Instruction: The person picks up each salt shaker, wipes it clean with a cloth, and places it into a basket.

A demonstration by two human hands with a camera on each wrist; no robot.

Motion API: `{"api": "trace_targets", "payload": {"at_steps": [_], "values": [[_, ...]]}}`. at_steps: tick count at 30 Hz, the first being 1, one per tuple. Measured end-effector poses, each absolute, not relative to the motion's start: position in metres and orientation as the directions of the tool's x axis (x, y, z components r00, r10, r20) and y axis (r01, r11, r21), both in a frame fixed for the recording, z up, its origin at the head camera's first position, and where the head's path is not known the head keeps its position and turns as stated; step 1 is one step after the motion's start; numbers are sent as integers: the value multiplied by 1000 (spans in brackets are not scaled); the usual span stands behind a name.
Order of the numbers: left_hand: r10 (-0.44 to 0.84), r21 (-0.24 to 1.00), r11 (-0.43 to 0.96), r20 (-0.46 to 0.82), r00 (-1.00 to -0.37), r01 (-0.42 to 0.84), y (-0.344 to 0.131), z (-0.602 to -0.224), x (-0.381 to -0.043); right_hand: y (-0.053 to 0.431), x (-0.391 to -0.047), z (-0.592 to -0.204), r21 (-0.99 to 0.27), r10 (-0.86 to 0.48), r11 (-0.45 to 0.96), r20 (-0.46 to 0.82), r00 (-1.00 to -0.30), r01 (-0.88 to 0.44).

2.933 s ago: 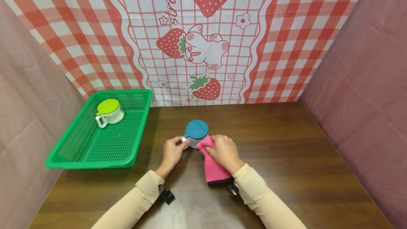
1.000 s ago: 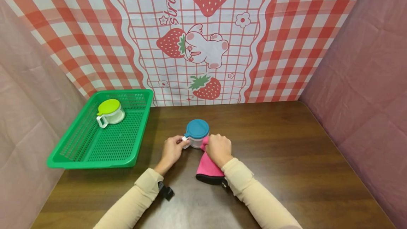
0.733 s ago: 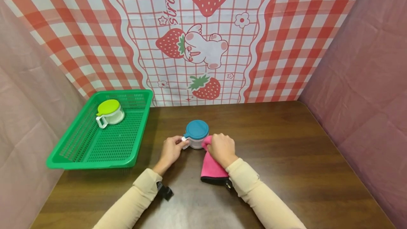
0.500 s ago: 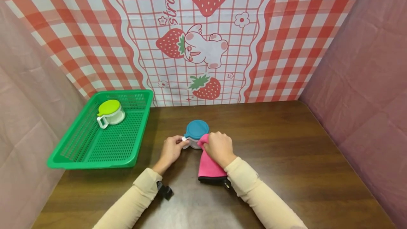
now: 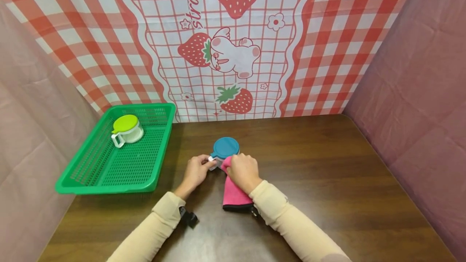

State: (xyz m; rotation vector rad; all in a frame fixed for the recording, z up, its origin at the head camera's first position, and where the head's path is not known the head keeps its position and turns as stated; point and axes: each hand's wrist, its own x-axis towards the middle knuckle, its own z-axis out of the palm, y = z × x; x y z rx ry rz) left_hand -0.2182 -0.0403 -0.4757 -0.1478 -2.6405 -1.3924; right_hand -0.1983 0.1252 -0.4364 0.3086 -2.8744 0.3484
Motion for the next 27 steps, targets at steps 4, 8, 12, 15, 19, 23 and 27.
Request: {"api": "trace_targets", "payload": {"at_steps": [4, 8, 12, 15, 19, 23, 27], "values": [[15, 805, 570, 188, -982, 163, -41, -476, -219, 122, -198, -439, -203, -185, 950, 253, -950, -239], [14, 798, 581, 191, -981, 163, -41, -476, -219, 121, -200, -443, -193, -182, 953, 251, -951, -233], [8, 787, 593, 203, -979, 168, -40, -476, -219, 119, -202, -446, -191, -173, 956, 248, -953, -223], [-4, 787, 593, 214, -977, 169, -40, -477, -219, 118, -203, -446, -191, -166, 958, 233, -958, -212], [-14, 796, 579, 223, -975, 174, -40, -477, -219, 117, -205, -448, -181, -157, 963, 214, -964, -198], [-13, 811, 559, 215, -976, 172, -40, -476, -219, 120, -207, -449, -171, -156, 966, 204, -966, -192], [-8, 819, 548, 206, -979, 168, -40, -476, -220, 125, -210, -448, -181, -150, 966, 186, -971, -184]]}}
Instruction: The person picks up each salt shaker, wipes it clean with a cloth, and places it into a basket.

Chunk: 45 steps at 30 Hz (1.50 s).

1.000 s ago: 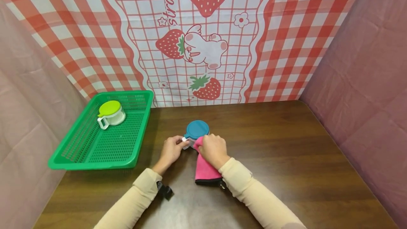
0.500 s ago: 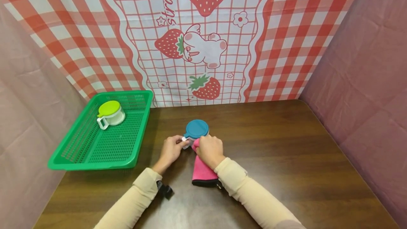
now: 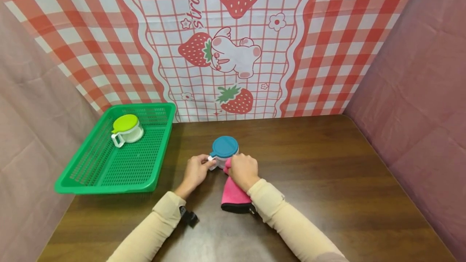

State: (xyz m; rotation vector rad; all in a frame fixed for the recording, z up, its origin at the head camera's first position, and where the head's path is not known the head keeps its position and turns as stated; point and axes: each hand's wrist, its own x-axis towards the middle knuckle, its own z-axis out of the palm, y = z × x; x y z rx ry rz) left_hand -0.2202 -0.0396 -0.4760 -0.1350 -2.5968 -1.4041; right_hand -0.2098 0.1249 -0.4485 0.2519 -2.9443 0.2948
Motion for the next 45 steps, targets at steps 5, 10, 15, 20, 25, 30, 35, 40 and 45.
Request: {"api": "trace_targets", "payload": {"at_steps": [5, 10, 15, 20, 25, 30, 35, 40, 45], "values": [[-4, 819, 549, 202, -979, 166, -39, -477, -220, 137, -215, -447, -184, -113, 972, 165, -980, -143], [-20, 825, 545, 186, -982, 145, -38, -478, -219, 152, -217, -441, -216, -88, 969, 142, -986, -118], [-24, 824, 552, 173, -985, 131, -38, -477, -219, 166, -214, -431, -269, -75, 956, 152, -986, -115], [-12, 825, 552, 159, -987, 126, -38, -475, -221, 173, -208, -422, -345, -61, 932, 141, -988, -107], [-4, 840, 530, 141, -990, 117, -38, -475, -220, 170, -201, -420, -479, -60, 872, 96, -994, -99], [12, 828, 544, 157, -988, 138, -38, -474, -218, 159, -196, -427, -561, -99, 818, 75, -992, -124], [51, 791, 589, 168, -985, 165, -38, -474, -216, 151, -196, -437, -602, -89, 792, 44, -995, -98], [78, 765, 616, 178, -981, 187, -39, -473, -215, 150, -198, -440, -644, -42, 764, 18, -999, -44], [78, 731, 651, 207, -975, 207, -40, -470, -214, 154, -202, -441, -672, -23, 740, 10, -1000, -24]]}}
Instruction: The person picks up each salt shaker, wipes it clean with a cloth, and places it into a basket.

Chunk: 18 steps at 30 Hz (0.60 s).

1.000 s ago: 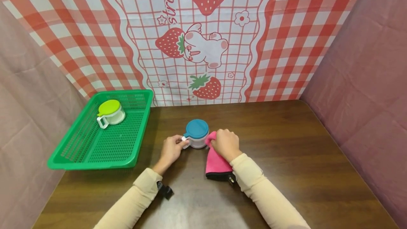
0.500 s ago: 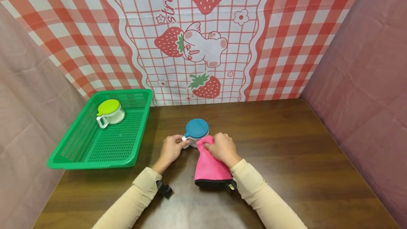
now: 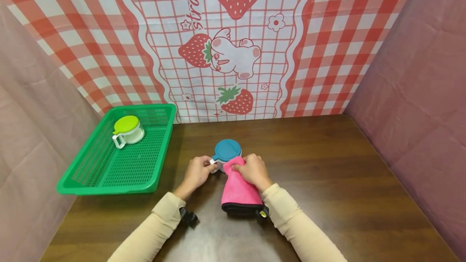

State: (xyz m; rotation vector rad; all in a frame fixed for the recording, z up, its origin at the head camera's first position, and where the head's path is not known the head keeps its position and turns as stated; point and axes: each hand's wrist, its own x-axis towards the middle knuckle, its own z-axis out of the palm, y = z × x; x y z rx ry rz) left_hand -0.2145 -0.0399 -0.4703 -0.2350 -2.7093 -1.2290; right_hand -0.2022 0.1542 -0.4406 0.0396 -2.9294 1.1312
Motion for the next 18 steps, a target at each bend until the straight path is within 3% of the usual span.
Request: {"api": "trace_targets", "payload": {"at_steps": [18], "values": [[90, 708, 677, 191, -977, 201, -41, -467, -214, 197, -228, -439, -747, 62, 650, -128, -990, 137]]}}
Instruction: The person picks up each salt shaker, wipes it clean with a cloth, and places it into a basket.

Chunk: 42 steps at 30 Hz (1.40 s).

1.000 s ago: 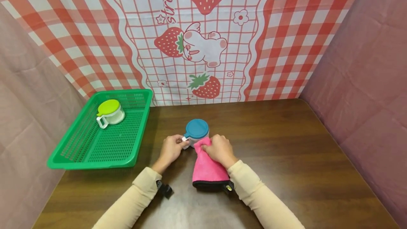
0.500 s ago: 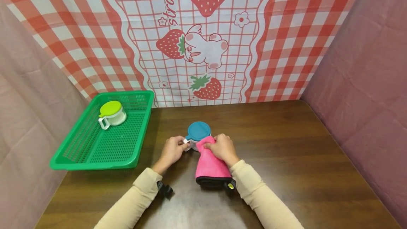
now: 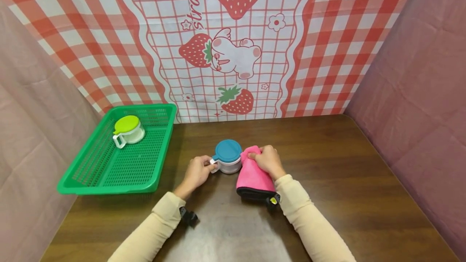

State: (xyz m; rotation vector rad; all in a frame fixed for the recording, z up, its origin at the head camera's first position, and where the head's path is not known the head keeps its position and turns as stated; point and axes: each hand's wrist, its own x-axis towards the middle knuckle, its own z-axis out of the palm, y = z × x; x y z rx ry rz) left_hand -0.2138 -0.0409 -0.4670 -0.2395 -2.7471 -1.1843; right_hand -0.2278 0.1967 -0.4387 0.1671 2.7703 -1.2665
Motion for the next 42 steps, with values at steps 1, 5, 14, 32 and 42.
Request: {"api": "trace_targets", "payload": {"at_steps": [1, 5, 14, 32, 42], "values": [[92, 707, 678, 187, -978, 199, -41, -467, -213, 198, -228, -438, -752, 58, 644, -138, -989, 143], [95, 712, 675, 174, -980, 192, -40, -467, -213, 198, -228, -439, -757, 39, 634, -171, -985, 157], [100, 711, 674, 179, -979, 199, -42, -469, -216, 188, -221, -447, -790, 1, 596, -179, -984, 145], [81, 696, 694, 183, -980, 187, -42, -467, -219, 152, -196, -452, -876, 80, 456, -137, -987, 159], [84, 700, 689, 178, -980, 186, -39, -467, -217, 120, -187, -463, -891, 133, 425, -113, -985, 159]]}}
